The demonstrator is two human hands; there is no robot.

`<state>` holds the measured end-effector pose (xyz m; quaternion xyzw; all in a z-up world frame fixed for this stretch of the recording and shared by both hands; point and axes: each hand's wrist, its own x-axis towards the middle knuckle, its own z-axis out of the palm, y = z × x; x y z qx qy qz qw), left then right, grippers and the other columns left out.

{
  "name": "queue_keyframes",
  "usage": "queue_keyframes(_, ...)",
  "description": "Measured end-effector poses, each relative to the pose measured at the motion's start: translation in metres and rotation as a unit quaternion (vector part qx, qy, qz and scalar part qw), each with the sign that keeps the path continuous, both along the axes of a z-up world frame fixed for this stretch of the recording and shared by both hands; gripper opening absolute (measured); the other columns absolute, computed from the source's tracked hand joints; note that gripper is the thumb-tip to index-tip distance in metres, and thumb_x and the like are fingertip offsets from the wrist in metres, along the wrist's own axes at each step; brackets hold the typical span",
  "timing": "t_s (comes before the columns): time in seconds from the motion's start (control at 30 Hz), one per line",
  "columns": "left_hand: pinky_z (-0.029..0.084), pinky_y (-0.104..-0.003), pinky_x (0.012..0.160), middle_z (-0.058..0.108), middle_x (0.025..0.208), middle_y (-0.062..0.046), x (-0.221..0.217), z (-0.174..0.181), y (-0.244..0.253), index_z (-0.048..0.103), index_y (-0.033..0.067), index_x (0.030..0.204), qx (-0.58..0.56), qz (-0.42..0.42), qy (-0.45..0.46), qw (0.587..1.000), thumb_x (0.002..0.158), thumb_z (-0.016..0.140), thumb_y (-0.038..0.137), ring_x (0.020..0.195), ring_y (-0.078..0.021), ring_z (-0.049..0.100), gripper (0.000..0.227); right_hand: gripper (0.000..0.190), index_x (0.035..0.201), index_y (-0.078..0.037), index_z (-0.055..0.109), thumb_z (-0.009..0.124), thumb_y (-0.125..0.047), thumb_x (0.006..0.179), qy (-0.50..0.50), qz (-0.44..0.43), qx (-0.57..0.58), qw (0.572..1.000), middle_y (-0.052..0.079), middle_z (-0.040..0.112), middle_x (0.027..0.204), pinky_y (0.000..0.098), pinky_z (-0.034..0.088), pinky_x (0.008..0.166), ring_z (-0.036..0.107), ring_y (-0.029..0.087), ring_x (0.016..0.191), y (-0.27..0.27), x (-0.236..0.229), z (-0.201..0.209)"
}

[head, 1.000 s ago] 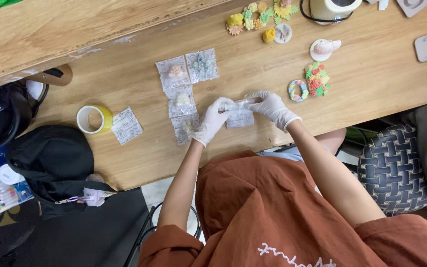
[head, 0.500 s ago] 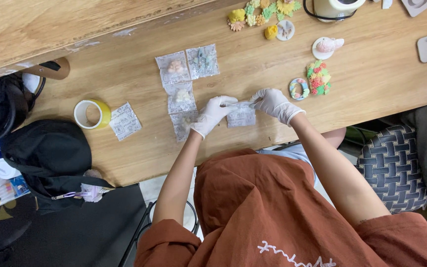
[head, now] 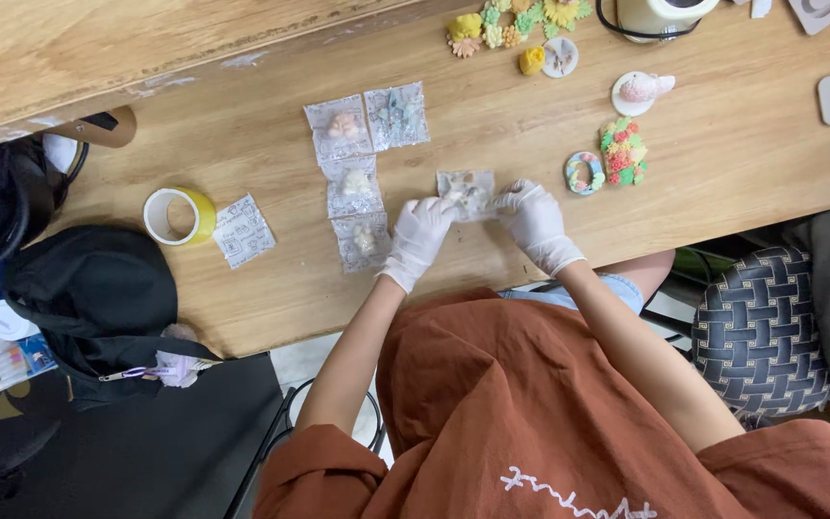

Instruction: The recorder is sorting and organizing small craft ornaments and supply bags on a wooden desk.

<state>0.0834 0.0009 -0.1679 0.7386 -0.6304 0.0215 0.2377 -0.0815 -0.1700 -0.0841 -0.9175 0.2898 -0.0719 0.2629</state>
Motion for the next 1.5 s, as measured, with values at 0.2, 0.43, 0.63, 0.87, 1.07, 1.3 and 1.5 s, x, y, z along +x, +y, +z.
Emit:
queue_keyframes(0.2, 0.031, -0.049, 0.116, 0.037, 0.159, -0.010, -0.024, 0.057, 0.004, 0.042, 0.0105, 0.152, 0.188, -0.022, 0.053, 0.981, 0.075, 0.079, 0.033, 0.147, -0.0246, 0.033, 0.088, 0.049, 0.124, -0.014, 0.072, 0.083, -0.025, 0.077, 0.043, -0.005, 0.079, 0.996, 0.017, 0.067, 0.114, 0.0423, 0.054, 0.089, 0.066, 0.035, 0.103, 0.025, -0.023, 0.011)
queue_keyframes(0.43, 0.023, -0.057, 0.123, 0.025, 0.166, -0.014, -0.012, 0.052, -0.038, 0.032, 0.0182, 0.161, 0.174, -0.040, 0.054, 0.983, 0.081, 0.079, 0.040, 0.153, -0.0317, 0.021, 0.096, 0.046, 0.127, -0.006, 0.071, 0.078, -0.017, 0.083, -0.012, -0.164, 0.217, 0.962, 0.014, 0.066, 0.121, 0.0345, 0.055, 0.092, 0.069, 0.026, 0.108, 0.029, -0.066, -0.027)
queue_keyframes(0.63, 0.024, -0.065, 0.117, 0.028, 0.164, -0.015, -0.016, 0.035, -0.056, 0.045, 0.0310, 0.152, 0.203, -0.093, -0.050, 0.973, 0.088, 0.071, 0.042, 0.151, -0.0318, 0.025, 0.071, 0.038, 0.124, -0.006, 0.072, 0.076, -0.015, 0.087, -0.003, -0.206, 0.265, 0.942, 0.011, 0.069, 0.117, 0.0309, 0.054, 0.089, 0.070, 0.020, 0.103, 0.027, -0.082, -0.024)
queue_keyframes(0.87, 0.024, -0.062, 0.117, 0.034, 0.161, -0.016, 0.000, 0.026, -0.040, 0.057, 0.0276, 0.145, 0.209, -0.066, -0.078, 0.973, 0.088, 0.065, 0.033, 0.149, -0.0312, 0.029, 0.057, 0.036, 0.125, -0.005, 0.072, 0.074, -0.013, 0.090, -0.015, -0.210, 0.295, 0.932, 0.008, 0.070, 0.111, 0.0292, 0.054, 0.084, 0.067, 0.015, 0.097, 0.020, -0.086, -0.027)
queue_keyframes(1.07, 0.023, -0.062, 0.119, 0.036, 0.160, -0.018, 0.019, 0.015, -0.023, 0.060, 0.0249, 0.142, 0.188, 0.000, -0.078, 0.979, 0.093, 0.059, 0.023, 0.149, -0.0316, 0.033, 0.049, 0.038, 0.129, -0.008, 0.071, 0.074, -0.015, 0.092, 0.020, -0.223, 0.304, 0.926, 0.008, 0.070, 0.107, 0.0291, 0.055, 0.079, 0.067, 0.013, 0.089, 0.023, -0.074, -0.012)
queue_keyframes(1.3, 0.027, -0.054, 0.119, 0.026, 0.166, -0.021, 0.027, 0.017, -0.011, 0.053, 0.0236, 0.150, 0.199, 0.053, -0.055, 0.977, 0.093, 0.057, 0.015, 0.150, -0.0381, 0.032, 0.057, 0.037, 0.126, -0.010, 0.073, 0.075, -0.018, 0.090, 0.033, -0.189, 0.245, 0.950, 0.009, 0.068, 0.114, 0.0304, 0.054, 0.078, 0.066, 0.015, 0.086, 0.022, -0.081, -0.025)
queue_keyframes(1.5, 0.028, -0.059, 0.119, 0.022, 0.163, -0.021, 0.030, 0.024, -0.012, 0.048, 0.0259, 0.151, 0.245, 0.080, -0.071, 0.964, 0.088, 0.060, 0.021, 0.150, -0.0360, 0.028, 0.064, 0.039, 0.130, -0.011, 0.073, 0.075, -0.019, 0.093, 0.061, -0.206, 0.258, 0.942, 0.012, 0.071, 0.110, 0.0282, 0.053, 0.081, 0.067, 0.013, 0.088, 0.022, -0.086, -0.027)
